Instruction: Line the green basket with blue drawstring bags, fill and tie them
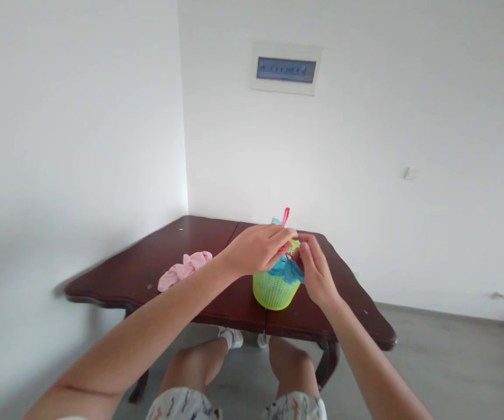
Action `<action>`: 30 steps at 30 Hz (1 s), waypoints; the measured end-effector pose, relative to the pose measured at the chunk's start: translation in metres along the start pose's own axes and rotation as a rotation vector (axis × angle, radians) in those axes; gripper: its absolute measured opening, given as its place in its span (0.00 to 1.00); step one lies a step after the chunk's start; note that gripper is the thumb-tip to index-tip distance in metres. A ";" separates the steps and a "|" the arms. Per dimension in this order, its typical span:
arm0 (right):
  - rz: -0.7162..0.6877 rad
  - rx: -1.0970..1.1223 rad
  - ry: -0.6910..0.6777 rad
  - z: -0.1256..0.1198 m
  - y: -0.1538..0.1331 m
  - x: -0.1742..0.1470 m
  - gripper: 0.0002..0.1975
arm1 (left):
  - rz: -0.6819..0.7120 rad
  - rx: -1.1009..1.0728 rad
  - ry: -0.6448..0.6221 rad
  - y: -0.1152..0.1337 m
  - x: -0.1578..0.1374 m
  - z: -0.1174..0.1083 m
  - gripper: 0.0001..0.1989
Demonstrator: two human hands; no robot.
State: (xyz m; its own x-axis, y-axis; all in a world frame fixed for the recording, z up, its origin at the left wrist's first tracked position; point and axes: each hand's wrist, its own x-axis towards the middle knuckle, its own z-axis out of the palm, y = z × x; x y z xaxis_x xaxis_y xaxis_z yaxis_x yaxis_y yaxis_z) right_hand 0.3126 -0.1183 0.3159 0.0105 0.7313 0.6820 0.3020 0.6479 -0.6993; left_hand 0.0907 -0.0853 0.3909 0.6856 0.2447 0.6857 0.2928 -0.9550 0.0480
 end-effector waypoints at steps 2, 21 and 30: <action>0.043 0.044 -0.107 0.004 0.004 0.006 0.29 | 0.083 -0.042 0.001 -0.007 -0.003 0.004 0.18; 0.375 0.481 0.293 -0.018 0.069 0.054 0.36 | -0.287 -0.513 0.170 -0.005 -0.078 0.078 0.35; 0.285 0.226 -0.160 -0.013 0.026 0.017 0.27 | -0.611 -0.124 -0.124 -0.026 -0.065 0.094 0.17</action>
State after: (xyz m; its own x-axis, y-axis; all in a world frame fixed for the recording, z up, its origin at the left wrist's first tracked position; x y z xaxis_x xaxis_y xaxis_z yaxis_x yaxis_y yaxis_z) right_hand 0.3331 -0.0921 0.3122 -0.0909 0.9010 0.4242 0.0911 0.4317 -0.8974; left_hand 0.1013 -0.0609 0.2767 0.4931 0.7624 0.4191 0.5814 -0.6471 0.4931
